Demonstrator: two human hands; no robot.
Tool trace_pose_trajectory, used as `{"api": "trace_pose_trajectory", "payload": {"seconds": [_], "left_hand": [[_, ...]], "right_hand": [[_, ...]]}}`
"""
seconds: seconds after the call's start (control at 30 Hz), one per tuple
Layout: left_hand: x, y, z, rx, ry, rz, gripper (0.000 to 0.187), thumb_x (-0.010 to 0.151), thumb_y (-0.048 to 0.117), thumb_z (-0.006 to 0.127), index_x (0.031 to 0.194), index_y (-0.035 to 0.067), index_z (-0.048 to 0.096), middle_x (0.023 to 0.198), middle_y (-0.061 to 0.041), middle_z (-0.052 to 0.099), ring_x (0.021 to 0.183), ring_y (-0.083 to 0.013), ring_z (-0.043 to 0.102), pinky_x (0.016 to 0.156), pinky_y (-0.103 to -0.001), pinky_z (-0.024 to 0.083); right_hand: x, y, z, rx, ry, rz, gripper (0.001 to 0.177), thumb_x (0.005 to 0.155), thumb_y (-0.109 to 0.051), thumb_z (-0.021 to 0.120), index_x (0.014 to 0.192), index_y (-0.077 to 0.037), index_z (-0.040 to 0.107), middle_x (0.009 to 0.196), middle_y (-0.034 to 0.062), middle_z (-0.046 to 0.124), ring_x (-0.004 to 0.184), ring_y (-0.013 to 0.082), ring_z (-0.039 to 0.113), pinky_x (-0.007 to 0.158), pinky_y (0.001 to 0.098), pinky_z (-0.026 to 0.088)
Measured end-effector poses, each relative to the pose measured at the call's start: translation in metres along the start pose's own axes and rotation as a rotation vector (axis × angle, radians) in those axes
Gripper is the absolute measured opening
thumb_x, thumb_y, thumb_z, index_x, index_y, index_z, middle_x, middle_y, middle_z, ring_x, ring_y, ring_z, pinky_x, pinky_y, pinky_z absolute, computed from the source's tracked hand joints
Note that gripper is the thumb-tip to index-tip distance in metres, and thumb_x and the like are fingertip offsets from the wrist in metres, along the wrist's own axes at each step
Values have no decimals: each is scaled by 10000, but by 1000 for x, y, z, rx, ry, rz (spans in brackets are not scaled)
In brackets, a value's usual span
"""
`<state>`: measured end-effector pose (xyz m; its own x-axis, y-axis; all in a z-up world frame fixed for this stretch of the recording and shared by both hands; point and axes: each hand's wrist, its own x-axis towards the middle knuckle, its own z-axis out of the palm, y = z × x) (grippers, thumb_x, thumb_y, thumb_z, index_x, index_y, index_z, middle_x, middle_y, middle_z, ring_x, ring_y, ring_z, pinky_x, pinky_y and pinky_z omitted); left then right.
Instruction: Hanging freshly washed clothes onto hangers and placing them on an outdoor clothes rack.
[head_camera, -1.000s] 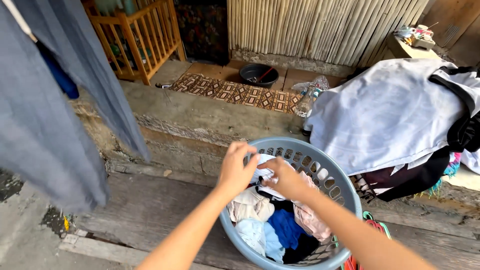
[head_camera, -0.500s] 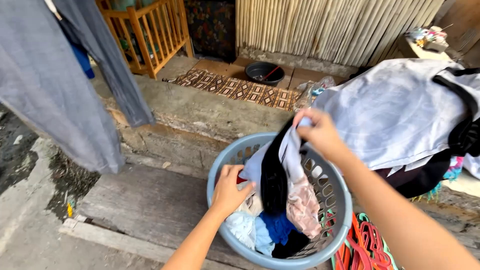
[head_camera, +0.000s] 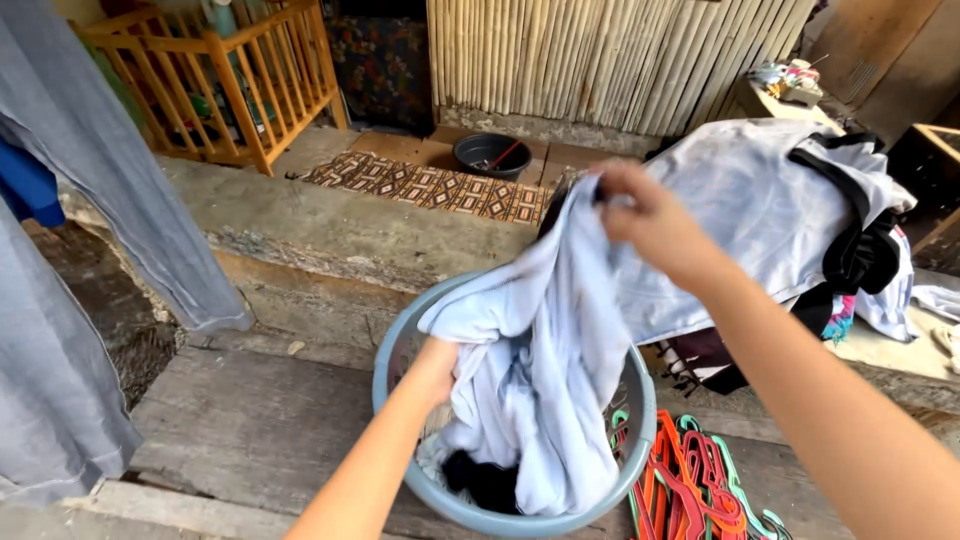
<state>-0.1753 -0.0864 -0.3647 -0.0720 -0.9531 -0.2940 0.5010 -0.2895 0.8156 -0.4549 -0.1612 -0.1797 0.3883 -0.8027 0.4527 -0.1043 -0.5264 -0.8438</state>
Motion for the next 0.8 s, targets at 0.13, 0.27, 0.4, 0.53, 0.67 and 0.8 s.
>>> {"api": "trace_pose_trajectory", "payload": {"seconds": [0.13, 0.27, 0.4, 0.53, 0.67, 0.8], "left_hand": [[40, -43, -64, 603, 407, 215, 670, 866, 457, 694, 1418, 101, 564, 1338, -192, 611, 1184, -340, 610, 921, -480, 514], [5, -77, -66, 1074, 358, 203, 595, 793, 470, 769, 1255, 103, 688, 1234, -266, 655, 1104, -394, 674, 918, -459, 525], [-22, -90, -60, 1506, -29, 95, 606, 672, 457, 887, 1180, 161, 738, 1321, -188, 574, 1197, -351, 619, 1023, -392, 495], [-28, -86, -56, 1649, -117, 68, 662, 649, 417, 922, 1217, 153, 711, 1341, -191, 526, 1215, -363, 594, 1026, -405, 493], [-26, -91, -60, 1674, -67, 8, 680, 675, 419, 907, 1258, 147, 687, 1376, -180, 516, 1222, -365, 599, 1029, -423, 496], [-24, -88, -55, 1657, -40, -18, 653, 718, 414, 884, 1260, 116, 673, 1377, -178, 515, 1216, -355, 607, 1017, -430, 499]], "right_hand": [[-30, 76, 18, -386, -194, 200, 564, 847, -100, 687, 1393, -136, 554, 1101, 80, 742, 966, 190, 738, 845, 362, 579], [-91, 117, 67, -522, -563, 338, 578, 835, -321, 756, 1379, -176, 629, 1183, 93, 746, 1074, 206, 701, 947, 373, 549], [-157, 149, 127, -331, -761, 244, 745, 773, -368, 890, 1425, -204, 569, 1390, 80, 504, 1271, 263, 540, 1061, 366, 471], [-178, 161, 160, -498, -796, 263, 721, 703, -243, 922, 1332, -198, 573, 1335, 94, 492, 1244, 324, 545, 1027, 413, 458], [-183, 178, 160, -546, -680, 309, 521, 693, -147, 881, 1132, -177, 601, 1190, 100, 567, 1109, 335, 617, 940, 422, 507], [-180, 174, 158, -528, -610, 350, 423, 749, -172, 846, 1100, -172, 611, 1111, 95, 614, 1032, 304, 654, 906, 411, 519]]}}
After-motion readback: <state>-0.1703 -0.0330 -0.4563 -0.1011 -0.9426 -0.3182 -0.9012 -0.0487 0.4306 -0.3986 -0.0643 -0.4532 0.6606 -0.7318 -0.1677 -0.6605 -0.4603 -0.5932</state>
